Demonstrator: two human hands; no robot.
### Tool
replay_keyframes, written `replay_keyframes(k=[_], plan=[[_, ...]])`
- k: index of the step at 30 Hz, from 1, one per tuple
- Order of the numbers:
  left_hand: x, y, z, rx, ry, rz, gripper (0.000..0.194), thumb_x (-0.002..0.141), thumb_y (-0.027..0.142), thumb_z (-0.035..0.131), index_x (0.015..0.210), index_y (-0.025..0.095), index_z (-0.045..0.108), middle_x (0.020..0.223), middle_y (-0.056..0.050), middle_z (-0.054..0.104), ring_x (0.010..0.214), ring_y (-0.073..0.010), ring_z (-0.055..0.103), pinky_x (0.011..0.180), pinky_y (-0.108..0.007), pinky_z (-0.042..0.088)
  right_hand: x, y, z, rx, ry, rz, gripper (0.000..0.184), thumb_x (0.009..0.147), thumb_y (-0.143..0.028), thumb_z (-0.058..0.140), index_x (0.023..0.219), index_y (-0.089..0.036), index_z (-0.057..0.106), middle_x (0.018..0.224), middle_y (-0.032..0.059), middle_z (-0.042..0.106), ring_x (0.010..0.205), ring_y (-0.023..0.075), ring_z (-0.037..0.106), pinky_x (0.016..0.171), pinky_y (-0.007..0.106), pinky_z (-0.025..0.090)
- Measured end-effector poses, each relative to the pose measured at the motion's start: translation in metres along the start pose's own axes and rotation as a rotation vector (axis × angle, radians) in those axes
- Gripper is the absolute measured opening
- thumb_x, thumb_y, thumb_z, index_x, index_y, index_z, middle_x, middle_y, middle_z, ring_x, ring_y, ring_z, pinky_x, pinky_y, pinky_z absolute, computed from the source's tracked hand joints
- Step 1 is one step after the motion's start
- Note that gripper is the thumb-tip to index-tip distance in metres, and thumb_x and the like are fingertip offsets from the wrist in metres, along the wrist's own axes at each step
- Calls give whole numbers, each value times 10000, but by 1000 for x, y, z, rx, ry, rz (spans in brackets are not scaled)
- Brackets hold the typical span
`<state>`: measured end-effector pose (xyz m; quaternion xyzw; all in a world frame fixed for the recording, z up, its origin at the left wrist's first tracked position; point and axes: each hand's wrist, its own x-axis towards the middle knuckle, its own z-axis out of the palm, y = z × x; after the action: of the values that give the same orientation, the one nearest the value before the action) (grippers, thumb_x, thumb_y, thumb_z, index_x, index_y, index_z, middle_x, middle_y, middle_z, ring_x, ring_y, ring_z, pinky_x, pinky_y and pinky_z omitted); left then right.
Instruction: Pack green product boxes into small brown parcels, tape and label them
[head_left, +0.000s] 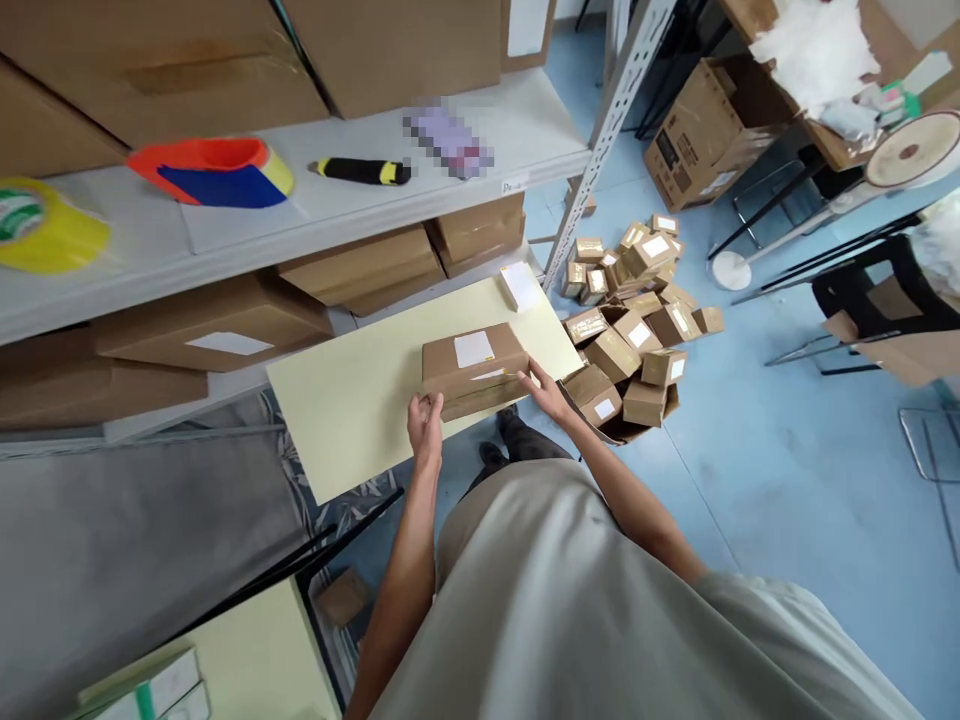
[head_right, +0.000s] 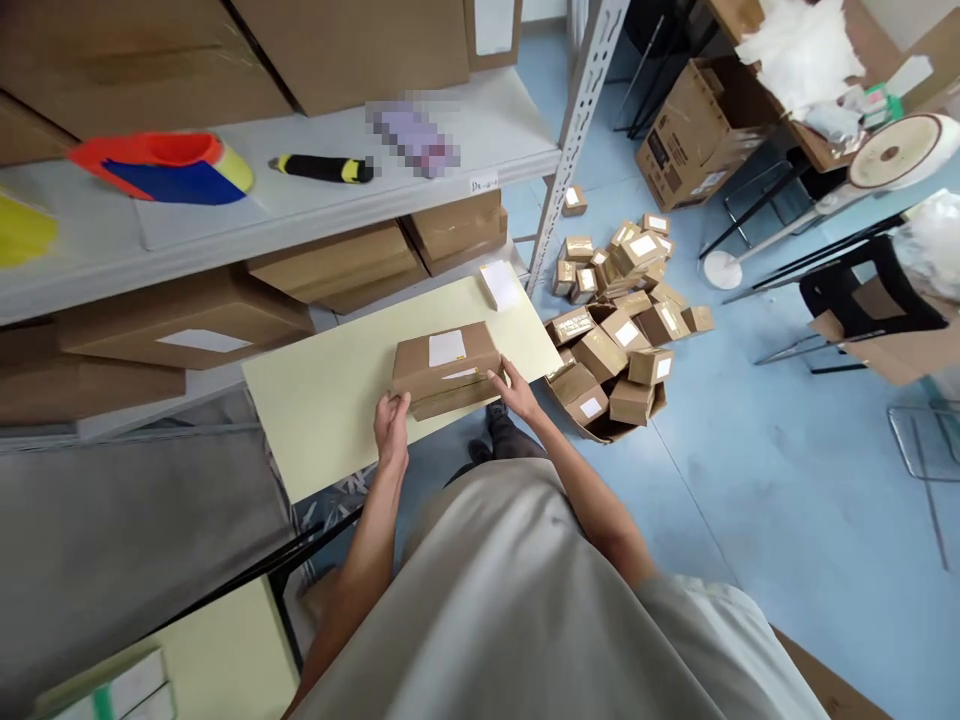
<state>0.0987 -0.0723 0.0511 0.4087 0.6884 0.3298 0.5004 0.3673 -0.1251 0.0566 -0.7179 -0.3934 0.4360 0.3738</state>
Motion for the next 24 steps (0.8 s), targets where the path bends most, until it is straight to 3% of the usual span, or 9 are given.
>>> replay_keyframes(k=[4,6,10,16,20,24], plan=[[-21,0,15,-105,-79,27,637,1074,469,655,1622,172,526,1680,-213,616,1599,-298,585,1308,-417,503,-40,9,-31,108,43,91,1013,991,-866,607,1740,-189,523,1817,130,480,1731,313,400,1427,497,317],[-30,-2,23,-83,-131,31,594,1069,473,658,1579,181,571,1678,-198,622,1602,-288,580,1305,-401,503,-50,15,-40,113,49,118,1000,1001,-854,593,1729,-172,534,1816,138,480,1731,317,399,1423,486,325],[-42,-9,30,43,-227,4,403,1018,435,662,1344,200,688,1481,-148,763,1446,-291,704,1221,-404,572,-55,29,-44,69,40,143,832,1034,-746,620,1635,-170,622,1622,138,699,1589,325,578,1353,498,427],[-51,-11,42,271,-94,-24,382,954,439,683,1251,202,724,1331,-151,808,1343,-337,747,1188,-473,592,-49,51,-43,-60,-55,271,432,1066,-524,659,1281,-162,755,1258,127,849,1186,325,771,1129,468,588],[-58,14,81,427,-32,100,508,937,471,729,1368,203,710,1361,-166,781,1395,-362,707,1245,-505,554,-43,70,-73,30,-74,253,417,1034,-602,712,1162,-209,762,1132,84,857,1077,309,783,1058,432,612],[-71,58,156,467,-116,223,588,954,459,729,1480,203,665,1492,-173,713,1456,-364,654,1301,-512,502,-39,95,-138,250,61,184,565,1029,-678,670,1323,-201,738,1358,104,827,1257,303,764,1154,431,575]])
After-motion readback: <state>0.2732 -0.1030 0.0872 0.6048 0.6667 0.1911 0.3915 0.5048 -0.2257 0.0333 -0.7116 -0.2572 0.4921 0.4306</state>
